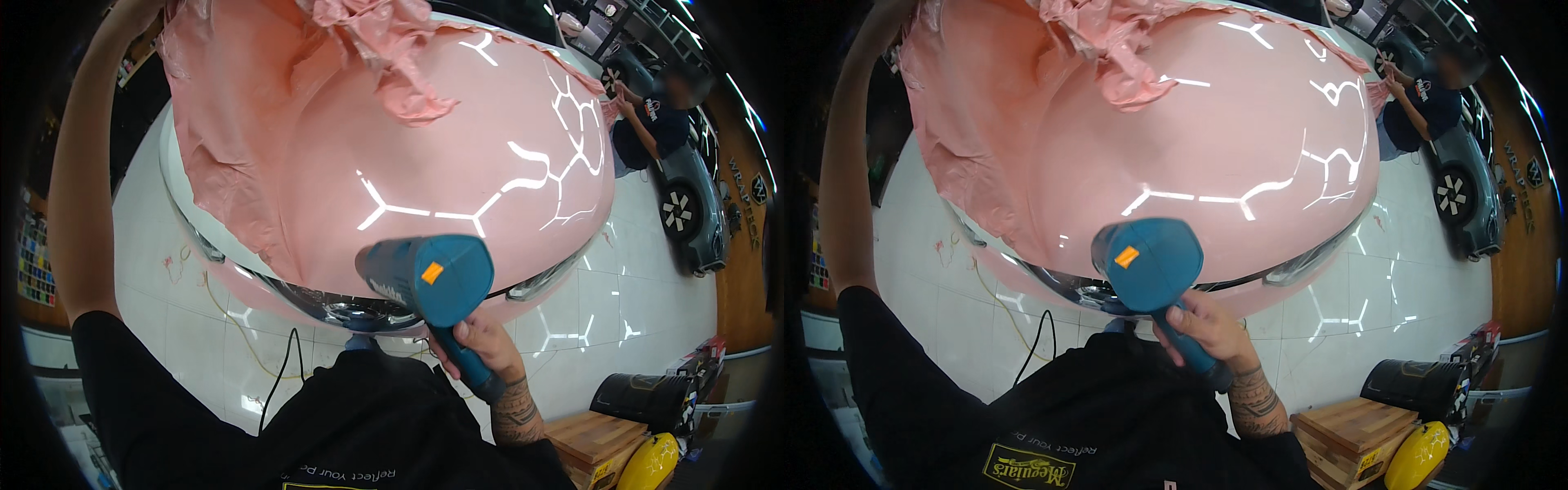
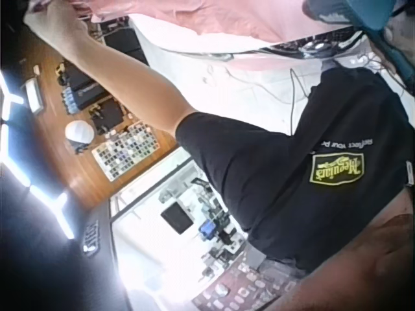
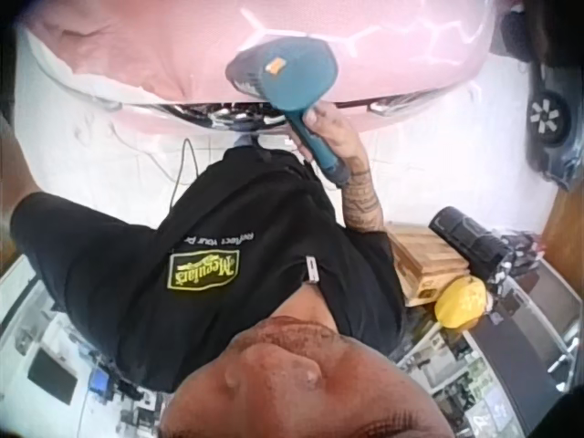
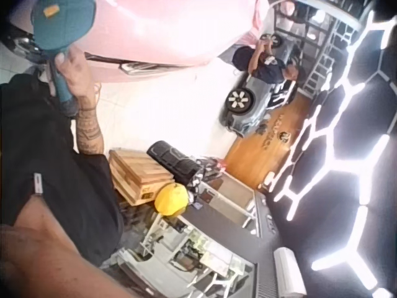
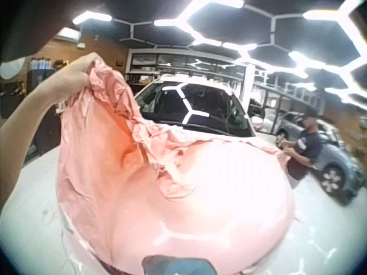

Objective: The person applies a pink vinyl wrap to the hood of a white car. They use a heat gun to warm the material and their hands to smooth and stretch the vinyl over the curved surface, working from the center outward to remove wrinkles and ensure adhesion.

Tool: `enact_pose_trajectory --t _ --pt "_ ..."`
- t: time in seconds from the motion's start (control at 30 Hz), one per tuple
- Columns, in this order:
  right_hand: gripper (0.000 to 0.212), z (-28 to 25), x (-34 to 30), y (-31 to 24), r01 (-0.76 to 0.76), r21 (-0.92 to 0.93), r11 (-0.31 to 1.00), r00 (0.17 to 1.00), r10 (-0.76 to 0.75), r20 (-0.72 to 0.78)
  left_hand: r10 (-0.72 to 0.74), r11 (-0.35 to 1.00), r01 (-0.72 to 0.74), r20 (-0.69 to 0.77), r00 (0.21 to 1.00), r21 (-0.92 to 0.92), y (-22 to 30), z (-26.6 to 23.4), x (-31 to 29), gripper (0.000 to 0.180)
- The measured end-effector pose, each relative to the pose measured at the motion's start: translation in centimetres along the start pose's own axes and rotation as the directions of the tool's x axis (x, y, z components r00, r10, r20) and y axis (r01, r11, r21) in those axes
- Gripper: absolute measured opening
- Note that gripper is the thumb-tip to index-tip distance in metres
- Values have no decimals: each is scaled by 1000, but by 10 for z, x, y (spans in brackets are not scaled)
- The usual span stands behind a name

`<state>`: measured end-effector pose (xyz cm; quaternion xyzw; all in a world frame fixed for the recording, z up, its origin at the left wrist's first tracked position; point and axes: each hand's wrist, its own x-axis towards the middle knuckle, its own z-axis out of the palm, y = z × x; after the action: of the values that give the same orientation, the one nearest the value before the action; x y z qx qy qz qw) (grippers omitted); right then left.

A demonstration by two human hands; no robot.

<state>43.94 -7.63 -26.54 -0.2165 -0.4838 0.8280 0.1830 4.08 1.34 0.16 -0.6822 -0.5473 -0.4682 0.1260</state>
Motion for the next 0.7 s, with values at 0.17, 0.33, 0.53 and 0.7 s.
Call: enact_pose_trajectory --t 0.17,0.33,0.53,0.7 --pt "51 -5 -48 24 -14 75 997 999 18 -51 -139 990 138 -21 990 -35 10 4 -4 30" --pt "47 -17 -66 44 86 159 984 996 -82 -34 -82 993 63 197 977 101 -22 -6 10 41" --pt "47 -32 -65 21 168 243 955 963 -106 -249 -133 989 101 360 923 108 -61 53 -16 62" --pt "52 -34 -6 1 371 427 825 915 -402 -18 -157 986 168 412 897 10 -17 157 -71 61"
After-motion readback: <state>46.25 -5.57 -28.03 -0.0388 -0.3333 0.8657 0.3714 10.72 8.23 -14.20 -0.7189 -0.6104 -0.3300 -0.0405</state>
